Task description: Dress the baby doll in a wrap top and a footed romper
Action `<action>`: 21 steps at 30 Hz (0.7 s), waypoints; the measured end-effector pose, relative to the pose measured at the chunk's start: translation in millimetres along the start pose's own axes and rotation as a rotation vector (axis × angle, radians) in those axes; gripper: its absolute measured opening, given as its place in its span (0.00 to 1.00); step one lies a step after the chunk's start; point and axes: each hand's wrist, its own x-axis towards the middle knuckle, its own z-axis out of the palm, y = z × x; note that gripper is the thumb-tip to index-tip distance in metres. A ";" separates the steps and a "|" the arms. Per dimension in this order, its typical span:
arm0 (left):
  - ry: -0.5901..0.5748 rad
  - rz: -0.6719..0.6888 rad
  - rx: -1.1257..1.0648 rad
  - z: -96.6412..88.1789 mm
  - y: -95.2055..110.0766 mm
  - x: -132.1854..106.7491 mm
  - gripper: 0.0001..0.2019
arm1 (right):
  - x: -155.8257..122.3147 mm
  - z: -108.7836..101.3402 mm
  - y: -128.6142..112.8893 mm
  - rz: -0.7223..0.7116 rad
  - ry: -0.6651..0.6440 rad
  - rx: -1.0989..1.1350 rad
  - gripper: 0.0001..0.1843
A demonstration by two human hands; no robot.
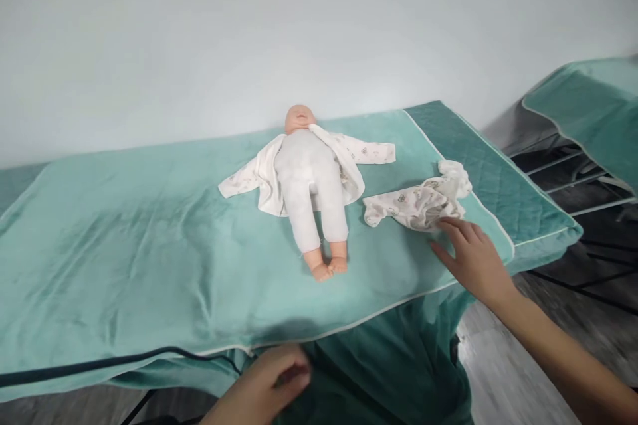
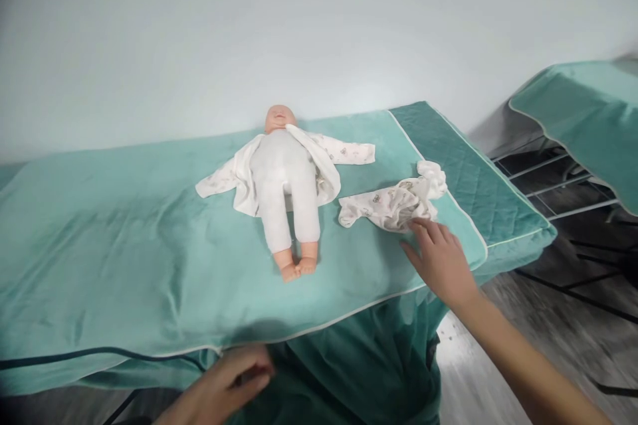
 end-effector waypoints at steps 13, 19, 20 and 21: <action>0.919 0.496 0.339 -22.9 -15.9 149.7 0.18 | 46.9 25.3 -32.0 -0.068 0.168 0.095 0.11; 0.977 0.526 0.228 -27.6 -5.8 144.7 0.17 | 85.5 -20.6 -105.8 0.066 -0.102 0.899 0.18; 0.971 0.522 0.182 -30.8 0.8 143.0 0.19 | 93.2 -31.2 -120.1 0.050 -0.137 0.987 0.18; 0.956 0.517 0.121 -35.6 9.3 140.7 0.21 | 100.7 -41.5 -134.1 0.025 -0.196 1.061 0.18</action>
